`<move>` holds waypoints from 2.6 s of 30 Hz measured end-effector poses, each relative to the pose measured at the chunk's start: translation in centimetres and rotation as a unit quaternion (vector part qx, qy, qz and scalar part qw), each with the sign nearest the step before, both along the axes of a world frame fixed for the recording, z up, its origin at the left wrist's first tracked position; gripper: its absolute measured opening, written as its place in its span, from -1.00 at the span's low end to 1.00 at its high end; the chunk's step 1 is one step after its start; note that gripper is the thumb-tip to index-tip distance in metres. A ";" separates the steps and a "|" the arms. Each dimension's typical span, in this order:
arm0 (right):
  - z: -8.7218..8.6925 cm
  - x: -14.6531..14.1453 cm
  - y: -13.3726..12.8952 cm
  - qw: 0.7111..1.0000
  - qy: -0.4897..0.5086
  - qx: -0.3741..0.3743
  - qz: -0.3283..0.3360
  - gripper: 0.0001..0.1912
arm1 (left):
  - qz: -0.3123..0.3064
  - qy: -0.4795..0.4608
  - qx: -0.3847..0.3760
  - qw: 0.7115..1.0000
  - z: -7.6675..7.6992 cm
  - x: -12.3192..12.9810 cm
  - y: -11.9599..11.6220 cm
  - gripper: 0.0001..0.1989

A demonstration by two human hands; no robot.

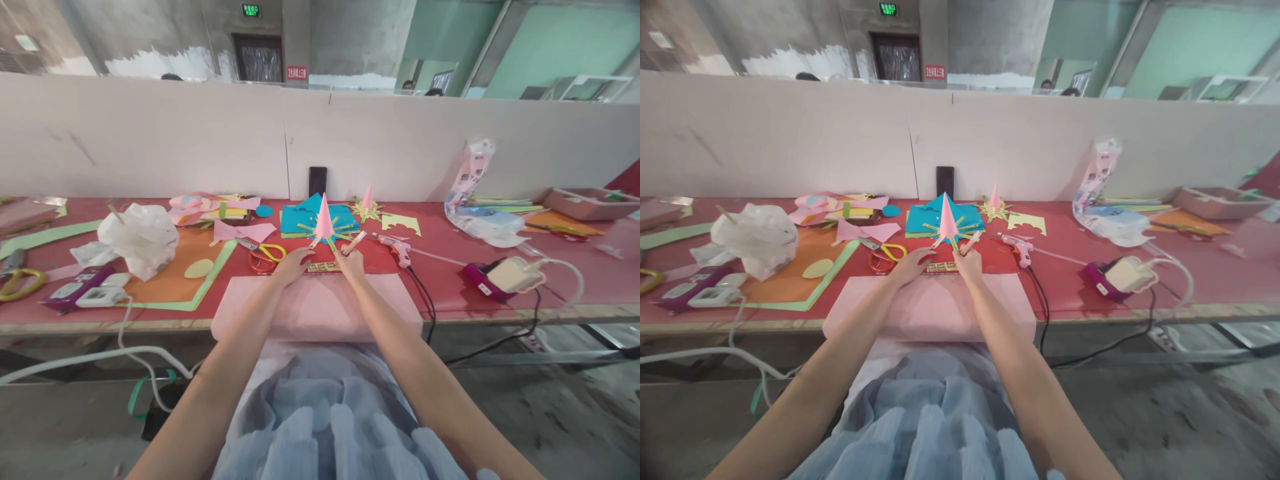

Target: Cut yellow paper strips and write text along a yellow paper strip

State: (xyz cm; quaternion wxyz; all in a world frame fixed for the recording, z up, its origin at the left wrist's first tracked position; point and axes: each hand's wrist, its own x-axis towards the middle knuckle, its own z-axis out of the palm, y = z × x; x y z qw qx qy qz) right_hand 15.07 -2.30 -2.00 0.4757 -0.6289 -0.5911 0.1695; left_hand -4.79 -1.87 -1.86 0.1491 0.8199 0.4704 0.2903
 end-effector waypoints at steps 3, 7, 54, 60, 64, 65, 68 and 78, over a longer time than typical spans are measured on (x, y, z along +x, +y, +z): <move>0.0 0.0 0.0 1.000 -0.003 0.003 0.015 -0.68 | -0.003 -0.001 0.002 1.000 0.0 0.0 0.0 -0.65; 0.0 0.0 0.0 1.000 0.009 -0.003 0.019 -0.68 | -0.003 -0.004 0.002 1.000 0.2 0.0 -0.2 -0.64; 0.5 -0.6 -1.0 0.995 0.015 -0.027 0.099 -0.76 | -0.005 -0.010 0.007 1.000 -0.2 0.0 0.1 -0.64; 0.2 -0.5 -0.7 0.997 -0.001 -0.010 0.078 -0.75 | -0.003 -0.009 0.005 1.000 -0.3 0.0 0.1 -0.64; 0.2 -0.5 -0.6 0.996 0.023 -0.030 0.086 -0.76 | 0.001 -0.008 -0.001 1.000 -0.2 0.0 0.0 -0.64; 0.3 -0.5 -0.7 0.996 0.022 -0.030 0.086 -0.77 | 0.000 -0.009 -0.001 1.000 -0.2 0.0 0.0 -0.64; 0.4 -0.6 -0.8 0.997 0.000 -0.020 0.077 -0.76 | -0.005 -0.013 0.004 1.000 -0.2 0.0 0.0 -0.64; 0.3 -0.6 -0.7 0.996 -0.012 -0.009 0.085 -0.74 | -0.006 -0.012 0.004 1.000 -0.1 0.0 0.0 -0.64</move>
